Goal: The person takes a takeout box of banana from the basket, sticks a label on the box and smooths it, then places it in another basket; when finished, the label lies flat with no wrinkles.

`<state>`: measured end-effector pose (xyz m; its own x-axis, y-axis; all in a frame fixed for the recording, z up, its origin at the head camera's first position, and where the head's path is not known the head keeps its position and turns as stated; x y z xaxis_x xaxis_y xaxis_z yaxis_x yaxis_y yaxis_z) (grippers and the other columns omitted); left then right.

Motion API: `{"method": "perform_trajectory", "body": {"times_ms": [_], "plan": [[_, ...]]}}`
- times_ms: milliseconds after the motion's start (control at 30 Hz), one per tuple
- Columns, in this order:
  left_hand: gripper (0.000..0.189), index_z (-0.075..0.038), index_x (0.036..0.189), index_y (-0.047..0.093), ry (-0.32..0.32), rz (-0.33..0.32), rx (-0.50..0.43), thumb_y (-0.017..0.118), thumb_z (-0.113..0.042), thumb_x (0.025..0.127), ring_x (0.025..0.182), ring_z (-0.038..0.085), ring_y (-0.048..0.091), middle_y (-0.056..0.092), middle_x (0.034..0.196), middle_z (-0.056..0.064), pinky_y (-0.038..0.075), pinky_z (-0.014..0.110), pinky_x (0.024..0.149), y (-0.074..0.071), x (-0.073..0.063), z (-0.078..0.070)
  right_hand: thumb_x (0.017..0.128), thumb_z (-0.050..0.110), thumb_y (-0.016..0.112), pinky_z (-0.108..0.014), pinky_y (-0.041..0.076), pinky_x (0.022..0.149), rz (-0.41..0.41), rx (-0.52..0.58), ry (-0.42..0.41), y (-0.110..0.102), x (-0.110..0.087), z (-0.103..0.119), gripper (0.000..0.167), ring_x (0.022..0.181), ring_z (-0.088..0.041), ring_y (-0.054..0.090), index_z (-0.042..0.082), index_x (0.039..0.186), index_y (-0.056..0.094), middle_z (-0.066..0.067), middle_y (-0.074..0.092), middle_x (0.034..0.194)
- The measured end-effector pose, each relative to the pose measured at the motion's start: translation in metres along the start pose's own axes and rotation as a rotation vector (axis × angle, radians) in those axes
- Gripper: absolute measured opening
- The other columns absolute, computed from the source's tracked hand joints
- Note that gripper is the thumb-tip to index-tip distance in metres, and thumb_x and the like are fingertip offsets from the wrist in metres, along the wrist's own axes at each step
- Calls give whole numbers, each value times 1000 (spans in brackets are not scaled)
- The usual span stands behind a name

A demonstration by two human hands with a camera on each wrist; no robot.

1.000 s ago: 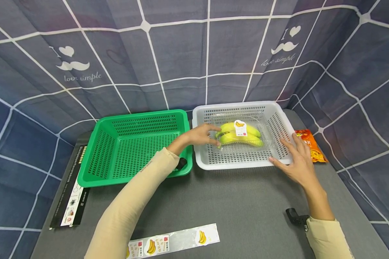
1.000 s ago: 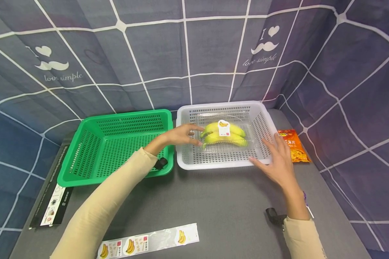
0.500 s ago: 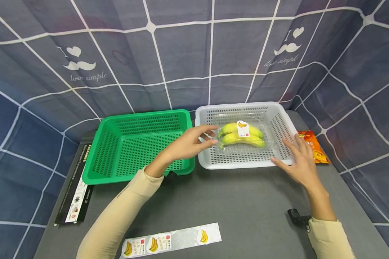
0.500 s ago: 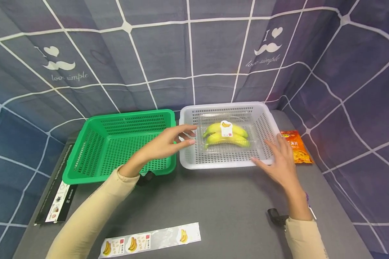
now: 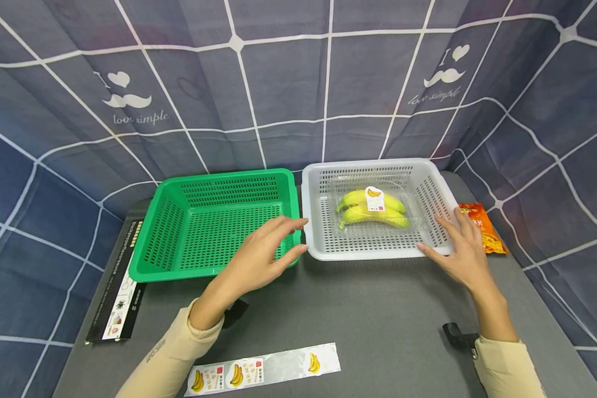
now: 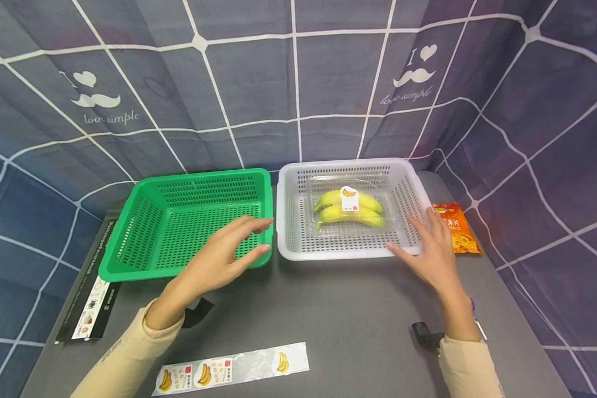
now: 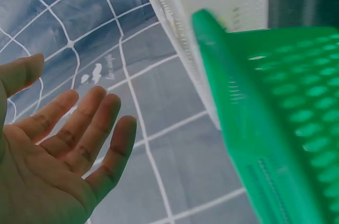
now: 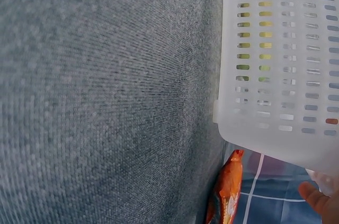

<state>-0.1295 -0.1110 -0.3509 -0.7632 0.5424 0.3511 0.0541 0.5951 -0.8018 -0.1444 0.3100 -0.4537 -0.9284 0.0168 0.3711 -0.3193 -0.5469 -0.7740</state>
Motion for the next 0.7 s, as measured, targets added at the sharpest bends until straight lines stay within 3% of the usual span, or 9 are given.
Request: {"method": "perform_trajectory", "body": {"times_ms": [433,700], "plan": [[49,-19,138,56,-84,-97,121,69,-32,92,114,18,59,63,122,0,51,42,92,-4,-65,5,73,42,82,-70,14,111,2,-1,-17,-1,0,1,79,143,-51,19,8,138,55,-23,26,158],[53,-17,138,56,-114,-150,160,74,-25,88,114,21,59,63,123,2,51,45,90,-9,-87,11,77,42,79,-67,9,115,20,-16,-8,-6,-2,-2,79,144,-51,17,8,142,51,-25,23,158]]}}
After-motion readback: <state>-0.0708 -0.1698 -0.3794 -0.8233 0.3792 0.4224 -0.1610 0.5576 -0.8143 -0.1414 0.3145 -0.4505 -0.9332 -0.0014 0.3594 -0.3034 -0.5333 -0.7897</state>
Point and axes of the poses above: each hand's wrist, its own x-axis towards the middle knuckle, its own y-axis out of the palm, z = x × y, the point moved 1 cm from there along x, towards the middle knuckle
